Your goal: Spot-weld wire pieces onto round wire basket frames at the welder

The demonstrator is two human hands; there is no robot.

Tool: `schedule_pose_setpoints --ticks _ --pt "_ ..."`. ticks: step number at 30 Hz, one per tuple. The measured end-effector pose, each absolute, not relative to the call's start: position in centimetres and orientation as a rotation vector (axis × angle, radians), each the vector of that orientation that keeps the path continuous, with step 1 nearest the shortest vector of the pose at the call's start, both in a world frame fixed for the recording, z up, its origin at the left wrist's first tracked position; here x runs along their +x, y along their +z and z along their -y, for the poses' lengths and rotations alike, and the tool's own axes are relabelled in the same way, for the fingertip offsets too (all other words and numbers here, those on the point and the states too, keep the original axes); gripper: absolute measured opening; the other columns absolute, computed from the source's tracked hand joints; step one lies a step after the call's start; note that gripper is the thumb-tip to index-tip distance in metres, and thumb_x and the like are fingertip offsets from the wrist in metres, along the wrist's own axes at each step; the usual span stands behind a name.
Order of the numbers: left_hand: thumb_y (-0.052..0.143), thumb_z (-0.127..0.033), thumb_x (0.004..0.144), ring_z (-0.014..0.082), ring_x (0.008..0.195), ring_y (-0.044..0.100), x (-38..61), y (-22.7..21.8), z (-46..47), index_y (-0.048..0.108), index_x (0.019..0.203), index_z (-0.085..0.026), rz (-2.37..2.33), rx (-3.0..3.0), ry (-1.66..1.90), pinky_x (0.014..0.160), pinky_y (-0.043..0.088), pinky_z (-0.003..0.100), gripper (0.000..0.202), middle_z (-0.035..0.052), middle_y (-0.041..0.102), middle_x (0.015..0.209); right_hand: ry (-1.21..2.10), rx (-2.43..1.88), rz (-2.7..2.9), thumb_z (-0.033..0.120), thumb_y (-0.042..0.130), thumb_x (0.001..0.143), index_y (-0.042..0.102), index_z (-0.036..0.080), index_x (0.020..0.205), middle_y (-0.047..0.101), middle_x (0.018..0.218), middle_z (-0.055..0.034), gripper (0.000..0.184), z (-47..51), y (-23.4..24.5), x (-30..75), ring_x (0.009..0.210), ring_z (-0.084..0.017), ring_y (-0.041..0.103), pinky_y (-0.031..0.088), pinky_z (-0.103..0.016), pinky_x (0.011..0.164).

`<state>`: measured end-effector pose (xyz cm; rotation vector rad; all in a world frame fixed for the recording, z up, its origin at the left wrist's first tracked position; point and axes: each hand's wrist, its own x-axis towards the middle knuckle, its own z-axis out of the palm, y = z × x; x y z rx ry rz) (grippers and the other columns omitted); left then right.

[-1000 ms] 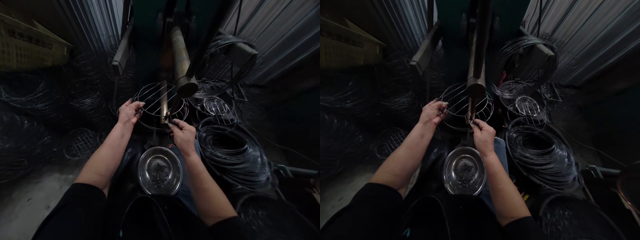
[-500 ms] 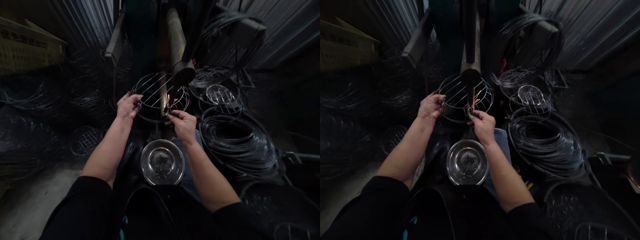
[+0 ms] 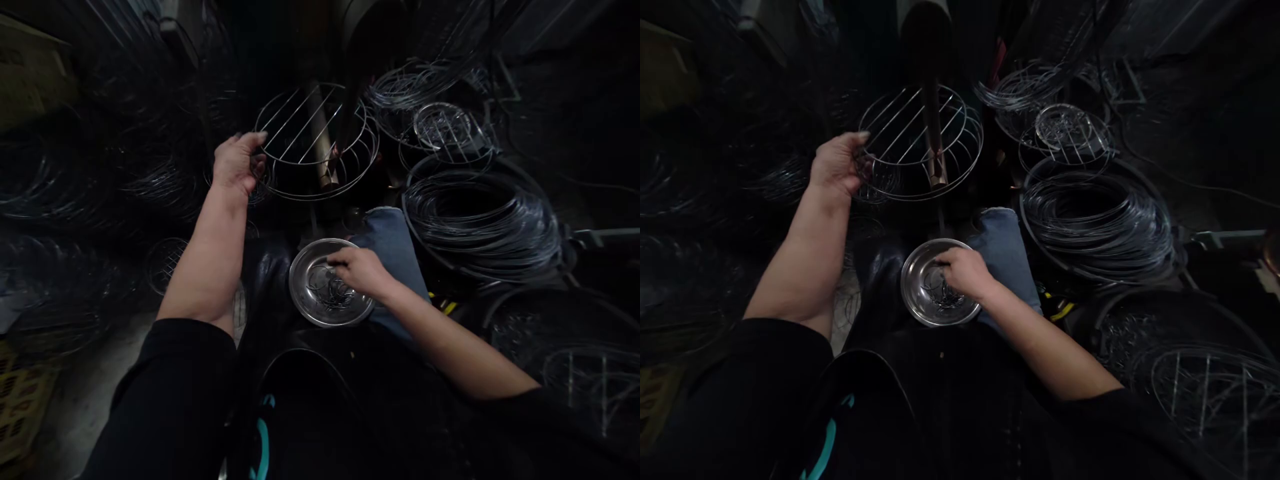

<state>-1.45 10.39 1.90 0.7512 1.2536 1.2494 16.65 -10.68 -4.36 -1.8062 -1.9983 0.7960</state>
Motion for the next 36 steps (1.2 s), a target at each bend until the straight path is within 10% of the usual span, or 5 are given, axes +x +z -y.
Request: schedule_pose_setpoints --ticks 10,19,24,27,36 --pt "0.081 -0.02 0.054 0.0118 0.062 0.061 -3.1 1.7 -2.1 0.054 0.113 -0.029 -1.248 0.572 1.305 0.052 0.033 0.024 0.066 -0.0049 0.06 0.074 0.75 -1.965 2.676 0.011 0.05 0.078 0.07 0.005 0.1 0.063 0.109 -0.0232 0.03 11.3 -8.1 14.3 0.101 -0.031 0.061 0.049 -0.033 0.082" --pt "0.082 -0.033 0.06 0.0128 0.066 0.06 -4.4 1.4 -2.3 0.06 0.101 -0.029 -1.24 0.568 1.287 0.051 0.037 0.022 0.047 0.0004 0.064 0.079 1.139 -1.943 2.37 0.006 0.055 0.073 0.072 0.013 0.091 0.072 0.097 -0.0117 0.026 11.4 -7.6 15.9 0.095 -0.024 0.066 0.05 -0.028 0.08" --pt "0.08 -0.039 0.061 0.0115 0.064 0.059 -4.7 1.1 -2.3 0.06 0.088 -0.026 -1.231 0.547 1.279 0.051 0.037 0.021 0.037 -0.001 0.063 0.079 1.536 -1.835 1.752 0.012 0.054 0.078 0.066 0.012 0.11 0.072 0.071 -0.0016 0.034 11.3 -6.6 17.4 0.058 -0.014 0.066 0.049 -0.021 0.05" --pt "0.079 -0.041 0.062 0.0113 0.062 0.058 -4.6 1.2 -2.7 0.06 0.084 -0.025 -1.24 0.541 1.289 0.05 0.036 0.02 0.034 -0.0011 0.062 0.076 1.733 -1.666 1.15 0.019 0.067 0.068 0.072 0.01 0.09 0.063 0.049 0.0017 0.024 11.7 -6.0 18.3 0.043 -0.013 0.058 0.044 -0.02 0.041" --pt "0.082 -0.029 0.054 0.0096 0.053 0.055 -3.9 2.0 -5.6 0.059 0.08 -0.02 -1.289 0.591 1.311 0.043 0.033 0.019 0.036 -0.0017 0.058 0.069 1.261 -1.28 0.991 0.032 0.077 0.063 0.072 0.015 0.08 0.07 0.065 -0.0022 0.025 8.1 -0.6 17.2 0.055 -0.014 0.064 0.053 -0.025 0.052"
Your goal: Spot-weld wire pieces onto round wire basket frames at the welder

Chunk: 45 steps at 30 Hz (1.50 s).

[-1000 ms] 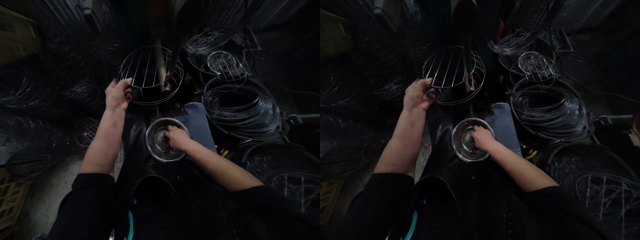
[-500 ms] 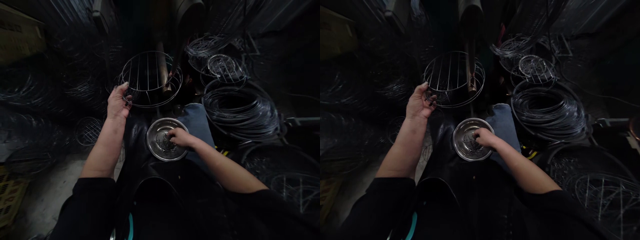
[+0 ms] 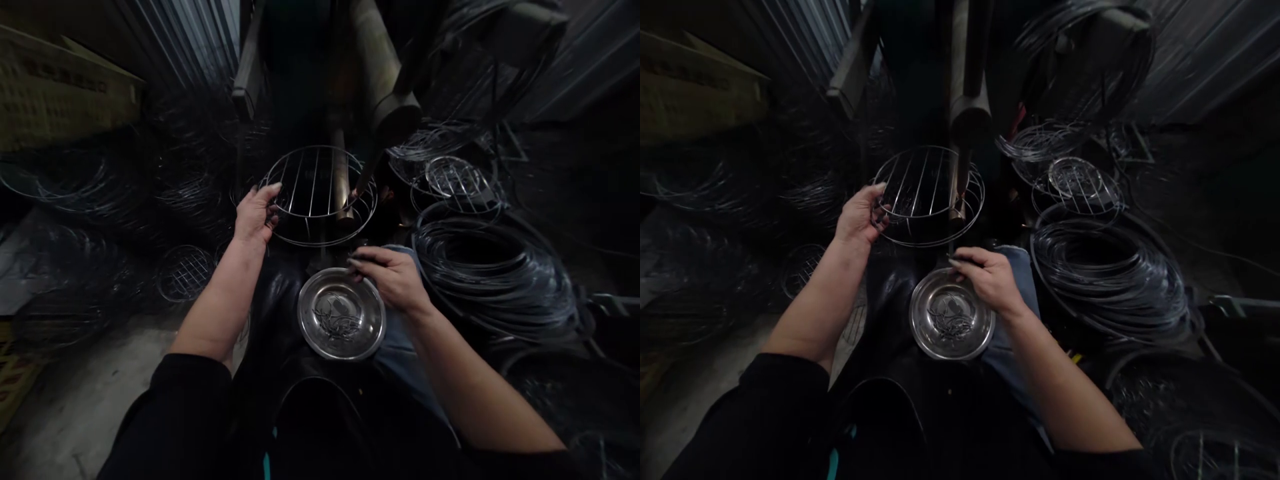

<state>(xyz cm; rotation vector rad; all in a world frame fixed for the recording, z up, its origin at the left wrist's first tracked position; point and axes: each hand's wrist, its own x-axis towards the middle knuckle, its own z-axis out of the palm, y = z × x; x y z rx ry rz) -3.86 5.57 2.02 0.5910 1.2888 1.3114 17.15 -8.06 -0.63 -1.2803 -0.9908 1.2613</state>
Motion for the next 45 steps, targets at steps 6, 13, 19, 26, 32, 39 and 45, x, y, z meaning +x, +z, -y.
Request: schedule_pose_setpoints --ticks 6,13,19,26,32,39,45 --pt "0.079 -0.014 0.05 0.009 0.054 0.056 -4.2 2.5 -5.5 0.054 0.082 -0.019 -1.266 0.572 1.339 0.044 0.037 0.019 0.04 -0.0031 0.058 0.068 1.045 -1.211 0.896 0.029 0.073 0.068 0.072 0.015 0.079 0.066 0.064 -0.0008 0.018 4.0 1.3 13.5 0.054 -0.015 0.064 0.048 -0.021 0.042" --pt "0.077 -0.013 0.052 0.0101 0.058 0.058 -4.3 2.2 -5.2 0.057 0.087 -0.018 -1.249 0.558 1.39 0.05 0.045 0.021 0.041 -0.0036 0.059 0.069 0.916 -1.274 0.954 0.029 0.071 0.071 0.071 0.016 0.085 0.069 0.069 -0.0024 0.019 5.0 3.1 13.7 0.052 -0.013 0.062 0.048 -0.021 0.042" --pt "0.079 -0.013 0.051 0.0096 0.063 0.059 -3.8 1.9 -4.9 0.062 0.084 -0.018 -1.157 0.58 1.489 0.052 0.045 0.02 0.037 -0.0038 0.058 0.07 0.977 -1.482 0.932 0.029 0.07 0.067 0.072 0.011 0.082 0.063 0.049 -0.0007 0.023 3.9 1.3 14.3 0.036 -0.011 0.051 0.038 -0.019 0.033" --pt "0.079 -0.011 0.053 0.0089 0.066 0.06 -2.3 2.0 -5.1 0.065 0.099 -0.02 -1.125 0.581 1.506 0.051 0.044 0.018 0.049 -0.0045 0.06 0.073 0.977 -1.416 0.826 0.028 0.071 0.066 0.071 0.012 0.082 0.067 0.055 -0.0031 0.023 3.8 2.1 14.9 0.04 -0.013 0.058 0.044 -0.021 0.036" --pt "0.078 -0.008 0.054 0.0091 0.064 0.061 -1.4 1.3 -5.8 0.064 0.098 -0.019 -1.102 0.532 1.487 0.049 0.043 0.018 0.047 -0.0032 0.062 0.075 0.885 -1.412 0.782 0.031 0.07 0.069 0.07 0.013 0.081 0.068 0.063 -0.0034 0.022 4.0 1.2 15.1 0.043 -0.013 0.059 0.05 -0.023 0.039" --pt "0.076 -0.007 0.054 0.0092 0.064 0.062 -1.0 1.7 -6.2 0.063 0.102 -0.017 -1.085 0.529 1.475 0.049 0.045 0.018 0.051 -0.0028 0.063 0.076 0.783 -1.353 0.774 0.032 0.071 0.071 0.069 0.014 0.082 0.068 0.066 -0.0024 0.021 3.7 0.0 15.0 0.045 -0.012 0.06 0.054 -0.025 0.044" --pt "0.077 -0.01 0.052 0.0098 0.063 0.062 -1.1 1.4 -7.3 0.062 0.099 -0.017 -1.075 0.538 1.456 0.05 0.046 0.019 0.05 -0.0033 0.064 0.075 0.759 -1.338 0.76 0.032 0.071 0.07 0.069 0.014 0.082 0.069 0.067 -0.0023 0.022 3.0 -0.2 15.1 0.043 -0.012 0.06 0.055 -0.026 0.045"
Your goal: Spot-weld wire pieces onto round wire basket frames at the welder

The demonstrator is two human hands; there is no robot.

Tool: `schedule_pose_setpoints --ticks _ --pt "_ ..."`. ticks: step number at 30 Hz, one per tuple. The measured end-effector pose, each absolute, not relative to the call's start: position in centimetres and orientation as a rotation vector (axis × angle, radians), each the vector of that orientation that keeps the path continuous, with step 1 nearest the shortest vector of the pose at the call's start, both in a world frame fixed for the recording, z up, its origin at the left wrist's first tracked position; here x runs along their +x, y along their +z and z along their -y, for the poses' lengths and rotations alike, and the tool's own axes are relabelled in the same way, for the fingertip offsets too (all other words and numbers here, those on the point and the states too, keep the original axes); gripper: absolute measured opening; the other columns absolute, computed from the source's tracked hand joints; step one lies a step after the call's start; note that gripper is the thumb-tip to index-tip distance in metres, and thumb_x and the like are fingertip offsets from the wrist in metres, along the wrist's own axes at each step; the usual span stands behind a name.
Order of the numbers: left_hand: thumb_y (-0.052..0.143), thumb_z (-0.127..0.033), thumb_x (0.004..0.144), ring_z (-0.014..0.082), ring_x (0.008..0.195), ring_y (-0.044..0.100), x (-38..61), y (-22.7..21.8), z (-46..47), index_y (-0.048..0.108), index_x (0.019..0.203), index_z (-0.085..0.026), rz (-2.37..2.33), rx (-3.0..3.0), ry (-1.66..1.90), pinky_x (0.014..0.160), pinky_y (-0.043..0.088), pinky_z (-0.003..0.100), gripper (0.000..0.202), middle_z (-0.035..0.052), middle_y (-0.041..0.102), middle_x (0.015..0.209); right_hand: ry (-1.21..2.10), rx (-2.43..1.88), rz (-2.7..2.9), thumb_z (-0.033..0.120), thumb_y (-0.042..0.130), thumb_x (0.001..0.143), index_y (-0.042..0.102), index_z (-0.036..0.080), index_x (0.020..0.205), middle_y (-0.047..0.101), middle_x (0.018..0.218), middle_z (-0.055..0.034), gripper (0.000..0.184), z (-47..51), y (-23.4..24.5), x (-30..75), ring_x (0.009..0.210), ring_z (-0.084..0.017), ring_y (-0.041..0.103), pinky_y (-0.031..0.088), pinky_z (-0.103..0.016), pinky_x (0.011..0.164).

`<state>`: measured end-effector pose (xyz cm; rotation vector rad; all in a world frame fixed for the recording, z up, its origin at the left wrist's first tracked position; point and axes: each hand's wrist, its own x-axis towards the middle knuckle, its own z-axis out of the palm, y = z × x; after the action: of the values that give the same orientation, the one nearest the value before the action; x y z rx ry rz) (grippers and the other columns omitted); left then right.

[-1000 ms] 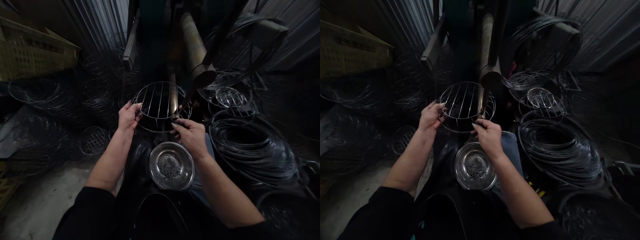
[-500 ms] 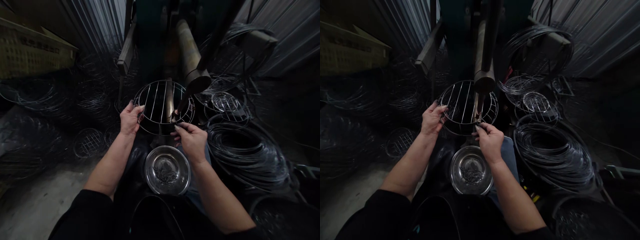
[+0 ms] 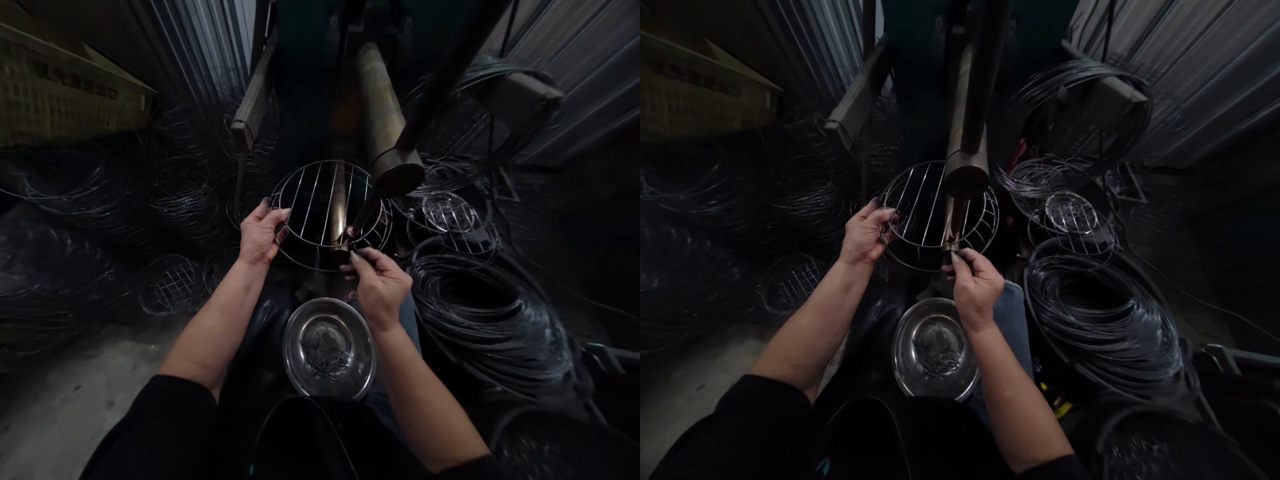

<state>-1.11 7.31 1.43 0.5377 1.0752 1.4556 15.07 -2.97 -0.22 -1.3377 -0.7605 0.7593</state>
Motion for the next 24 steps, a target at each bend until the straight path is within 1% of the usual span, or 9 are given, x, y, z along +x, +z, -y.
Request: schedule_pose_setpoints --ticks 3,8,13,15,18,20,22,24 --pt "0.077 -0.009 0.052 0.0094 0.061 0.061 -1.2 1.2 -7.8 0.061 0.101 -0.017 -1.071 0.535 1.447 0.051 0.047 0.018 0.052 -0.0042 0.063 0.072 0.761 -1.334 0.76 0.031 0.071 0.07 0.069 0.013 0.081 0.068 0.064 -0.0016 0.021 2.7 0.1 15.0 0.043 -0.013 0.06 0.055 -0.026 0.046" --pt "0.076 -0.009 0.054 0.0096 0.058 0.061 -1.0 1.3 -8.3 0.06 0.108 -0.018 -1.086 0.516 1.441 0.05 0.047 0.019 0.057 -0.005 0.061 0.067 0.762 -1.337 0.757 0.03 0.07 0.07 0.069 0.013 0.081 0.068 0.065 -0.0016 0.02 2.3 0.6 15.0 0.043 -0.012 0.06 0.055 -0.026 0.046" --pt "0.073 -0.007 0.058 0.0094 0.055 0.06 -0.8 1.6 -8.3 0.056 0.117 -0.018 -1.121 0.494 1.415 0.048 0.045 0.018 0.062 -0.0047 0.06 0.065 0.745 -1.313 0.781 0.026 0.068 0.07 0.067 0.013 0.077 0.065 0.059 0.0002 0.015 1.6 0.6 15.1 0.05 -0.015 0.065 0.051 -0.022 0.044" --pt "0.073 -0.006 0.058 0.0095 0.055 0.06 -0.8 1.7 -8.3 0.055 0.116 -0.017 -1.129 0.487 1.414 0.047 0.045 0.018 0.061 -0.0045 0.06 0.064 0.753 -1.317 0.801 0.026 0.067 0.071 0.067 0.013 0.078 0.064 0.057 0.0009 0.015 1.6 0.5 15.4 0.049 -0.014 0.064 0.048 -0.02 0.041" --pt "0.074 -0.007 0.057 0.0098 0.055 0.06 -0.8 1.6 -8.3 0.057 0.109 -0.015 -1.13 0.487 1.412 0.047 0.044 0.019 0.055 -0.0037 0.06 0.065 0.791 -1.381 0.924 0.029 0.066 0.075 0.069 0.014 0.081 0.062 0.053 0.002 0.016 2.0 0.5 16.0 0.045 -0.012 0.06 0.043 -0.019 0.038" --pt "0.074 -0.008 0.056 0.0099 0.057 0.06 -0.8 1.5 -8.3 0.057 0.106 -0.015 -1.131 0.491 1.4 0.048 0.044 0.019 0.053 -0.0035 0.06 0.066 0.797 -1.415 1.016 0.03 0.067 0.076 0.07 0.015 0.085 0.064 0.057 0.0014 0.019 2.2 0.5 16.4 0.046 -0.012 0.06 0.044 -0.019 0.04" --pt "0.074 -0.008 0.057 0.0102 0.058 0.061 -0.9 1.3 -8.5 0.056 0.107 -0.016 -1.133 0.494 1.398 0.049 0.045 0.019 0.054 -0.0034 0.061 0.067 0.784 -1.421 1.057 0.03 0.068 0.075 0.071 0.015 0.088 0.067 0.065 -0.0001 0.02 2.4 0.5 16.6 0.049 -0.012 0.062 0.047 -0.02 0.044" --pt "0.073 -0.007 0.057 0.0108 0.059 0.061 -0.9 1.2 -8.6 0.054 0.109 -0.016 -1.134 0.497 1.402 0.049 0.045 0.02 0.056 -0.0032 0.061 0.067 0.77 -1.417 1.063 0.029 0.068 0.074 0.072 0.015 0.086 0.069 0.069 -0.0011 0.019 2.3 0.4 16.7 0.049 -0.012 0.062 0.048 -0.021 0.046"
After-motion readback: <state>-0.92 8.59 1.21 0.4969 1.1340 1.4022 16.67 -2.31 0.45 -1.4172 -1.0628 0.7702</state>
